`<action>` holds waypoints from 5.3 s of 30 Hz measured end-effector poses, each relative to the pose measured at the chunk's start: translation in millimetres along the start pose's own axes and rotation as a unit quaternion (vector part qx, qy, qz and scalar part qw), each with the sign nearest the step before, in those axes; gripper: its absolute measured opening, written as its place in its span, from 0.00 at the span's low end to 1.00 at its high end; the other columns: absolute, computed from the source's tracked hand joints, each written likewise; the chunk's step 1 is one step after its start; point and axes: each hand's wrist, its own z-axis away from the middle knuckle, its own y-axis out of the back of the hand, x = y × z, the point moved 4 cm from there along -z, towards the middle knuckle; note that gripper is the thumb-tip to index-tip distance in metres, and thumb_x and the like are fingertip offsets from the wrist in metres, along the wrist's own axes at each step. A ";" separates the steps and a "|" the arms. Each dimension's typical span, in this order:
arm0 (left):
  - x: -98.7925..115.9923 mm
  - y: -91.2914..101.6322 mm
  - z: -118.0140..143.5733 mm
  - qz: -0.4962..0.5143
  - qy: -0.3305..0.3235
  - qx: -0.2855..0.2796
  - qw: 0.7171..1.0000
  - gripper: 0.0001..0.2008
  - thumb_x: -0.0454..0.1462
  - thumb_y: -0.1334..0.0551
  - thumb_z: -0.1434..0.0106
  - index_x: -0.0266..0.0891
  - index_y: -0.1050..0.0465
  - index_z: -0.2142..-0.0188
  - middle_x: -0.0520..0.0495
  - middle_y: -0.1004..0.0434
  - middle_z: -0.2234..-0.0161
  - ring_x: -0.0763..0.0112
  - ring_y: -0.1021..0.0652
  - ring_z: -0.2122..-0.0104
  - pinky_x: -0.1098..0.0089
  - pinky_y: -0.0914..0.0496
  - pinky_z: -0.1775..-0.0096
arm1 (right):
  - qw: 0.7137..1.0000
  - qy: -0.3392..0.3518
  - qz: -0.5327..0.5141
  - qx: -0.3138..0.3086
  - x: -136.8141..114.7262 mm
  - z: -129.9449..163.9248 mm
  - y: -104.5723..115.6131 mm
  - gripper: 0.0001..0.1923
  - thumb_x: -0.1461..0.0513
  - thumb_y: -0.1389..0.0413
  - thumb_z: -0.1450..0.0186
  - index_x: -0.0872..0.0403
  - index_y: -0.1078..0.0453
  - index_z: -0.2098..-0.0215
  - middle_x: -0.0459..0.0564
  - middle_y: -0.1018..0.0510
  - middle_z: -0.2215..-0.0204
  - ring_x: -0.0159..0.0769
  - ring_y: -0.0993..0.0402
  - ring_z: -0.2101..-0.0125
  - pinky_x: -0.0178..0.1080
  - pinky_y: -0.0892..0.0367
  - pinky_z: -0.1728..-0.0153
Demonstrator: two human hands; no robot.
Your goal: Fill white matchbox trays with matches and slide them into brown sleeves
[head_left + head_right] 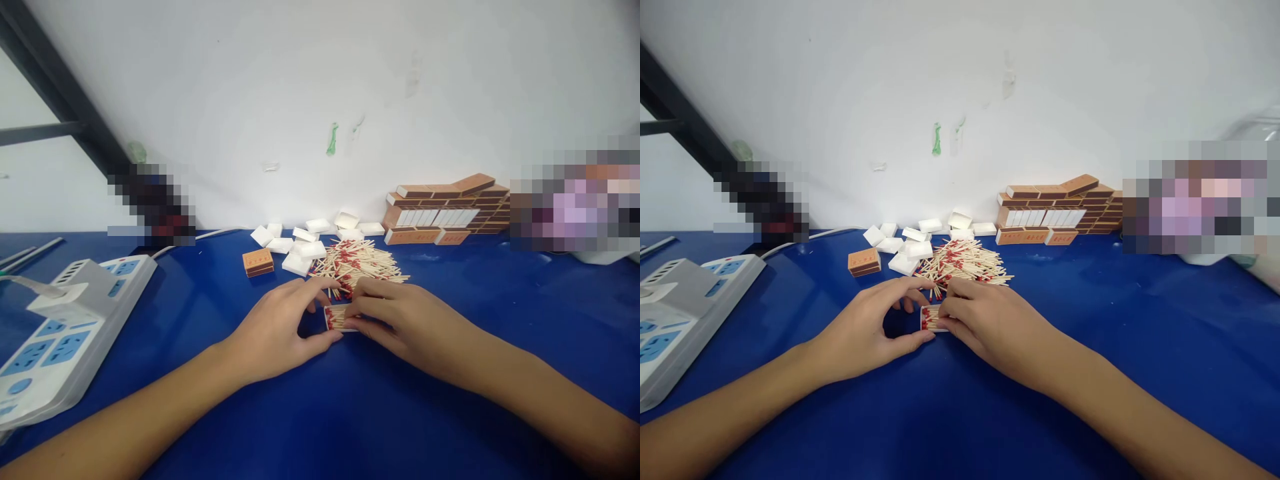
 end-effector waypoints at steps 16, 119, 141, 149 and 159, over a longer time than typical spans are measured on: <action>2.8 0.8 0.2 -0.002 -0.011 0.002 1.000 0.29 0.42 0.29 0.35 0.48 0.35 0.37 0.49 0.20 0.54 0.63 0.20 0.58 0.59 0.24 0.53 | 0.999 -0.049 -0.016 0.010 -1.2 -3.2 -2.4 0.08 0.62 0.45 0.24 0.53 0.27 0.61 0.51 0.24 0.62 0.36 0.25 0.68 0.37 0.31 0.68; 3.6 -1.3 1.8 -0.023 0.000 -0.001 1.000 0.30 0.44 0.29 0.35 0.48 0.34 0.37 0.51 0.19 0.53 0.64 0.20 0.57 0.57 0.24 0.52 | 0.964 -0.139 -0.149 -0.170 46.0 15.1 36.5 0.14 0.50 0.38 0.31 0.48 0.20 0.52 0.49 0.22 0.62 0.38 0.30 0.66 0.39 0.34 0.67; 4.2 -0.2 1.7 -0.025 -0.005 -0.002 1.000 0.29 0.43 0.30 0.34 0.49 0.36 0.36 0.51 0.20 0.53 0.65 0.21 0.57 0.58 0.24 0.52 | 0.969 -0.211 -0.056 -0.116 32.4 17.5 36.6 0.13 0.55 0.46 0.26 0.51 0.32 0.67 0.45 0.25 0.75 0.33 0.35 0.77 0.38 0.44 0.75; 5.1 -1.0 2.0 -0.022 -0.013 -0.004 1.000 0.29 0.42 0.31 0.33 0.49 0.37 0.36 0.51 0.20 0.52 0.65 0.21 0.58 0.59 0.24 0.53 | 0.971 -0.111 -0.123 -0.170 24.2 15.1 33.5 0.09 0.60 0.45 0.26 0.51 0.25 0.63 0.45 0.20 0.66 0.35 0.27 0.68 0.37 0.39 0.66; 6.4 -0.6 0.9 -0.020 -0.006 -0.009 1.000 0.29 0.43 0.31 0.33 0.48 0.36 0.36 0.49 0.19 0.52 0.63 0.21 0.58 0.57 0.23 0.53 | 0.971 -0.135 -0.124 -0.153 29.3 10.8 29.3 0.09 0.56 0.43 0.27 0.50 0.24 0.61 0.44 0.25 0.73 0.34 0.33 0.73 0.36 0.43 0.71</action>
